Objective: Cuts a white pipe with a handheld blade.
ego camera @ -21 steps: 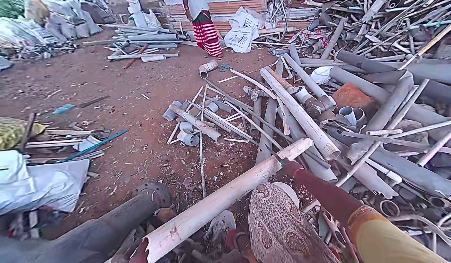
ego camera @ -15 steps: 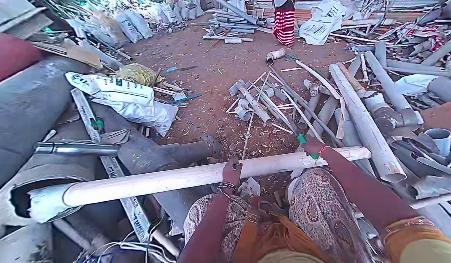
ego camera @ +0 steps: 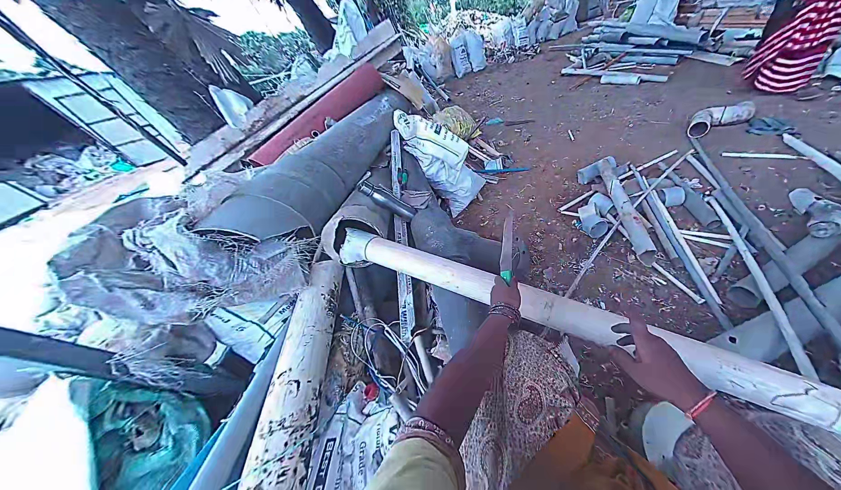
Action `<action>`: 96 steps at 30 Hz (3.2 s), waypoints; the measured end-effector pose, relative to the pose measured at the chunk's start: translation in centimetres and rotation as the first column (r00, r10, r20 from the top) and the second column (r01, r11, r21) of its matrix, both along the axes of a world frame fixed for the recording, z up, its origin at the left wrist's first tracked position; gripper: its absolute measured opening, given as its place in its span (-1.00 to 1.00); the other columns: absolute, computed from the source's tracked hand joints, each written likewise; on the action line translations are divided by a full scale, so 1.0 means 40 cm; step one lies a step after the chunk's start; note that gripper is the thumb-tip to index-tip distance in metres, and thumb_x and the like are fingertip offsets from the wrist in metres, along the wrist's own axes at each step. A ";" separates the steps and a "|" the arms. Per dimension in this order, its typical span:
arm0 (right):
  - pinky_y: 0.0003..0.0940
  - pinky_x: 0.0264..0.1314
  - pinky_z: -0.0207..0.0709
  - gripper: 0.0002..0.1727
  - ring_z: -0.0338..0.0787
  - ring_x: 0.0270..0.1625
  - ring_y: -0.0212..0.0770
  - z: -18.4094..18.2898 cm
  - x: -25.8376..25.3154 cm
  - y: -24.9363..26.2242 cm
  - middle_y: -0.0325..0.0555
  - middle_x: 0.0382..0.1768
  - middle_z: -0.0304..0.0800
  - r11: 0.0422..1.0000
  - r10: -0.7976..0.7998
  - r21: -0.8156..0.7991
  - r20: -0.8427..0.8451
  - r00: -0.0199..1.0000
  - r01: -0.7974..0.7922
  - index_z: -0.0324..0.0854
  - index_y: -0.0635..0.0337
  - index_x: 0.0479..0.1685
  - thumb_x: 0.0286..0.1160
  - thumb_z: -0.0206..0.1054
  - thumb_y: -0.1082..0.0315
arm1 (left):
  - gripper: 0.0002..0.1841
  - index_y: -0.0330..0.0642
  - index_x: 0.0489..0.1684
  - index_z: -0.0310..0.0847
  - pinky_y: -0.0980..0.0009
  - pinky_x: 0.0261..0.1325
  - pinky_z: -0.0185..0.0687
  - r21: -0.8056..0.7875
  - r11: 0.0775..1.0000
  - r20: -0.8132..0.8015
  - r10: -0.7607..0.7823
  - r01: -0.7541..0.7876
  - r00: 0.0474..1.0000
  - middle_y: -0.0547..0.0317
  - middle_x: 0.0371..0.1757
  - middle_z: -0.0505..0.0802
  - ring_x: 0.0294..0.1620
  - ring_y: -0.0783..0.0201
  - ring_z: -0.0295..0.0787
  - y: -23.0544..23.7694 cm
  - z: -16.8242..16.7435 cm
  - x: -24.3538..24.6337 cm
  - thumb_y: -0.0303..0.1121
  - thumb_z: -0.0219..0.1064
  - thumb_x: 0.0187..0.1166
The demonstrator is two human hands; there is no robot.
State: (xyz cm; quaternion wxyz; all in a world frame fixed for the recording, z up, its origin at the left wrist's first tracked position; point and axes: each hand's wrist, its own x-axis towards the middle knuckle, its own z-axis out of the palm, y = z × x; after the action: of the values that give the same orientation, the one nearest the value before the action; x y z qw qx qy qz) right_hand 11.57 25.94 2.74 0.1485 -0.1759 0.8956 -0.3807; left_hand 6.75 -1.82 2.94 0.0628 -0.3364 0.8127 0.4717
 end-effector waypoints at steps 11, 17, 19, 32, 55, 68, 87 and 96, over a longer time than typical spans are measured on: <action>0.17 0.20 0.64 -0.28 0.86 0.02 0.22 -0.074 -0.152 0.138 0.36 0.08 0.82 0.989 -0.145 0.037 0.127 0.981 0.142 0.14 0.50 0.74 0.70 0.33 0.34 | -0.46 -0.40 0.66 0.31 -0.12 0.68 0.34 -0.498 0.865 0.305 0.237 -0.058 0.922 -0.43 0.54 0.62 0.64 -0.23 0.51 -0.631 -0.069 0.184 -0.15 -0.01 0.91; 0.19 0.22 0.65 -0.27 0.86 0.01 0.20 -0.078 -0.186 0.097 0.29 0.08 0.84 0.994 -0.070 0.095 0.160 0.985 0.056 0.15 0.40 0.78 0.71 0.34 0.29 | -0.40 -0.39 0.66 0.25 -0.20 0.55 0.47 -0.359 0.835 0.498 -0.206 0.417 0.842 -0.47 0.40 0.69 0.49 -0.31 0.65 -0.395 -0.087 0.131 -0.03 -0.17 0.94; 0.21 0.19 0.64 -0.27 0.86 0.00 0.21 -0.084 -0.189 0.093 0.29 0.07 0.84 0.995 -0.062 0.090 0.157 0.986 0.048 0.16 0.34 0.79 0.70 0.34 0.29 | -0.40 -0.39 0.59 0.34 -0.23 0.53 0.46 -0.282 0.796 0.535 -0.332 0.535 0.777 -0.46 0.37 0.70 0.46 -0.31 0.65 -0.336 -0.082 0.113 -0.01 -0.15 0.93; 0.28 0.17 0.63 -0.26 0.86 -0.02 0.25 -0.094 -0.191 0.136 0.29 0.06 0.86 0.995 -0.020 0.099 0.130 0.991 0.007 0.17 0.30 0.80 0.68 0.36 0.27 | -0.35 -0.38 0.62 0.31 -0.23 0.51 0.50 -0.424 0.760 0.573 -0.197 0.493 0.796 -0.43 0.39 0.71 0.49 -0.30 0.65 -0.440 -0.073 0.086 0.07 -0.17 0.91; 0.27 0.09 0.65 -0.23 0.87 -0.10 0.27 -0.130 -0.205 0.155 0.36 -0.02 0.85 0.989 0.015 0.135 0.268 0.963 -0.053 0.11 0.33 0.83 0.68 0.34 0.30 | -0.35 -0.29 0.64 0.35 -0.14 0.55 0.50 -0.595 0.803 0.390 0.263 0.023 0.882 -0.29 0.46 0.72 0.56 -0.17 0.63 -0.661 -0.044 -0.001 0.09 -0.19 0.91; 0.37 0.17 0.62 -0.24 0.86 -0.01 0.38 -0.129 -0.211 0.133 0.47 0.07 0.81 0.977 -0.010 0.203 0.324 0.946 -0.059 0.09 0.42 0.80 0.72 0.29 0.26 | -0.35 -0.32 0.67 0.31 -0.22 0.52 0.48 -0.688 0.705 0.468 0.251 0.171 0.847 -0.35 0.49 0.68 0.56 -0.25 0.61 -0.824 0.024 -0.036 0.08 -0.14 0.90; 0.31 0.23 0.55 -0.25 0.82 0.07 0.32 -0.152 -0.226 0.082 0.47 0.24 0.74 0.958 -0.016 0.265 0.424 0.905 -0.107 0.05 0.38 0.83 0.77 0.24 0.22 | -0.33 -0.38 0.68 0.30 -0.06 0.67 0.36 -0.601 0.765 0.268 0.465 -0.231 0.844 -0.33 0.58 0.61 0.66 -0.13 0.51 -0.968 -0.027 0.011 0.06 -0.16 0.91; 0.26 0.24 0.56 -0.28 0.82 0.12 0.30 -0.102 -0.211 0.075 0.47 0.31 0.71 0.961 -0.067 0.271 0.428 0.901 -0.057 0.05 0.41 0.82 0.79 0.19 0.27 | -0.38 -0.27 0.76 0.23 -0.25 0.54 0.44 -0.750 0.661 0.423 0.445 0.029 0.790 -0.37 0.51 0.65 0.59 -0.27 0.56 -0.963 0.035 0.041 -0.01 -0.06 0.88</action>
State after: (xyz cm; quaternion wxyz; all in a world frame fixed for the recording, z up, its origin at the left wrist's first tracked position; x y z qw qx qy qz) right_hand 3.11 28.92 -1.32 0.3657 -0.0623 0.8849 -0.2817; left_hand 8.37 -40.35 4.35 0.1092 -0.5541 0.8252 -0.0077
